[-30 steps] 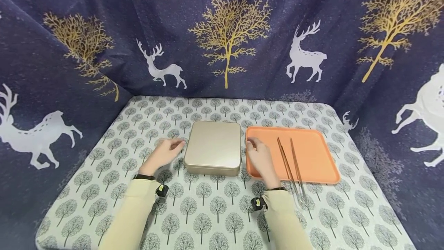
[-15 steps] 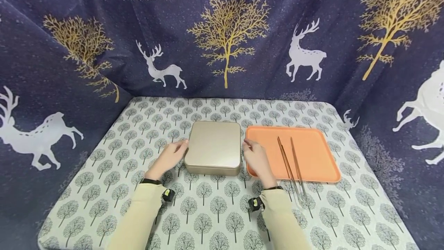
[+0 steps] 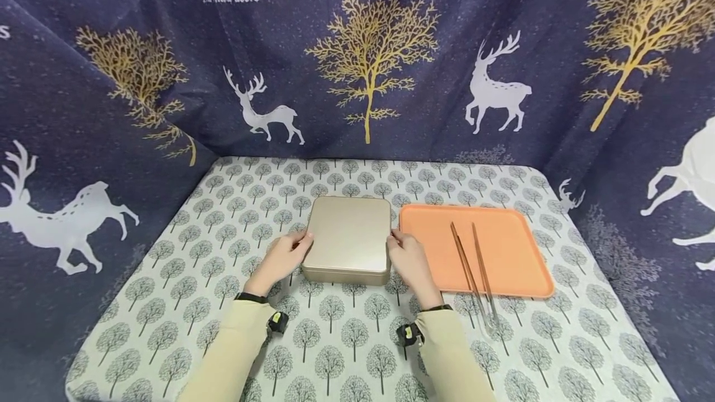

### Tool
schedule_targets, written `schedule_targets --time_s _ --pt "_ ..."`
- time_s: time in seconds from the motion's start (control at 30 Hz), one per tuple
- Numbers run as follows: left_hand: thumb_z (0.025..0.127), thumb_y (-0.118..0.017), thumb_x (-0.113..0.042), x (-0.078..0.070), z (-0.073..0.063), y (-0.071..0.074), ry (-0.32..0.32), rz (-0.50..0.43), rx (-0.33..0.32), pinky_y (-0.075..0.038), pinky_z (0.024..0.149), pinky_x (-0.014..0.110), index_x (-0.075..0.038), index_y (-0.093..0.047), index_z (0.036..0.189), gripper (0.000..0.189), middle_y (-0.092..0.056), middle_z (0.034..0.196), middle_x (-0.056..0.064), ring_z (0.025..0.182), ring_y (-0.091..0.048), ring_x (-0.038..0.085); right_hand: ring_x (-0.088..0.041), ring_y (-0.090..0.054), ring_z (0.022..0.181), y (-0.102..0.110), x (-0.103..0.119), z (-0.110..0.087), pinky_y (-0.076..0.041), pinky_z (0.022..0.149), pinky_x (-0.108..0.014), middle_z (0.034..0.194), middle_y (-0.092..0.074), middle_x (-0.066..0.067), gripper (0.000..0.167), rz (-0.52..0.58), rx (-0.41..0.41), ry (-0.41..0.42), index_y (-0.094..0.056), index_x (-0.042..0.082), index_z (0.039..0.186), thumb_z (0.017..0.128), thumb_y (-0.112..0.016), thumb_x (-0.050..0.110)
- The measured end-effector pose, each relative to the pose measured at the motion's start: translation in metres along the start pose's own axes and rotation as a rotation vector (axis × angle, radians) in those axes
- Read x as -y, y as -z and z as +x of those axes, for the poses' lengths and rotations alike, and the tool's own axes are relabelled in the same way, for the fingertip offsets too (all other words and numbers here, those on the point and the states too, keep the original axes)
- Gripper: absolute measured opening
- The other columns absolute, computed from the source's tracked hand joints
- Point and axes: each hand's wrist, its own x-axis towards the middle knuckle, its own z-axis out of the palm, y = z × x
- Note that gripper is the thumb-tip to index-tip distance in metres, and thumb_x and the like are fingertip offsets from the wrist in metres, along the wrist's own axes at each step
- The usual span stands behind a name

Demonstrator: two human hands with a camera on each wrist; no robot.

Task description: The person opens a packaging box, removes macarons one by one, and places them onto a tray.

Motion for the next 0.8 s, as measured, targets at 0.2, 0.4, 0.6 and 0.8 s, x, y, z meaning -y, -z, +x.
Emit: schedule_targets --time_s 0.2,0.4,0.6,0.8 --pt "0.103 -0.043 -0.043 -0.005 -0.003 0.001 0.013 0.014 0.009 -0.058 0.064 0.036 0.003 -0.046 0.142 0.060 -0.070 0.104 0.020 0.069 -0.063 0.023 -0.043 -0.038 0.138 -0.001 0.001 -0.001 -0.032 0.117 -0.056 0.149 -0.043 -0.024 0.053 0.015 0.006 -0.002 -0.042 -0.002 0.145 0.103 -0.040 0.031" --pt "0.105 -0.039 -0.041 -0.003 -0.003 0.004 0.007 -0.021 0.040 -0.053 0.050 0.031 0.001 -0.047 0.141 0.057 -0.068 0.080 0.014 0.051 -0.054 0.018 -0.044 -0.036 0.139 -0.002 0.006 -0.002 -0.030 0.118 -0.058 0.150 -0.041 -0.026 0.056 0.005 0.036 -0.014 -0.038 -0.003 0.147 0.104 -0.037 0.034" --pt "0.107 -0.031 -0.035 0.000 -0.003 0.007 -0.013 -0.062 0.035 -0.038 0.116 0.051 0.003 -0.052 0.137 0.053 -0.053 0.141 0.022 0.133 -0.048 0.038 -0.046 -0.033 0.140 -0.002 0.011 -0.004 -0.026 0.119 -0.059 0.151 -0.038 -0.027 0.059 0.000 0.050 -0.035 -0.035 -0.005 0.148 0.105 -0.034 0.035" --pt "0.107 -0.032 -0.036 0.003 0.000 0.006 0.000 -0.112 0.038 -0.040 0.114 0.051 0.004 -0.054 0.135 0.053 -0.054 0.139 0.022 0.131 -0.050 0.037 -0.046 -0.034 0.139 -0.001 0.012 -0.003 -0.028 0.119 -0.060 0.150 -0.037 -0.027 0.061 0.008 0.056 -0.035 -0.034 -0.005 0.148 0.105 -0.033 0.038"
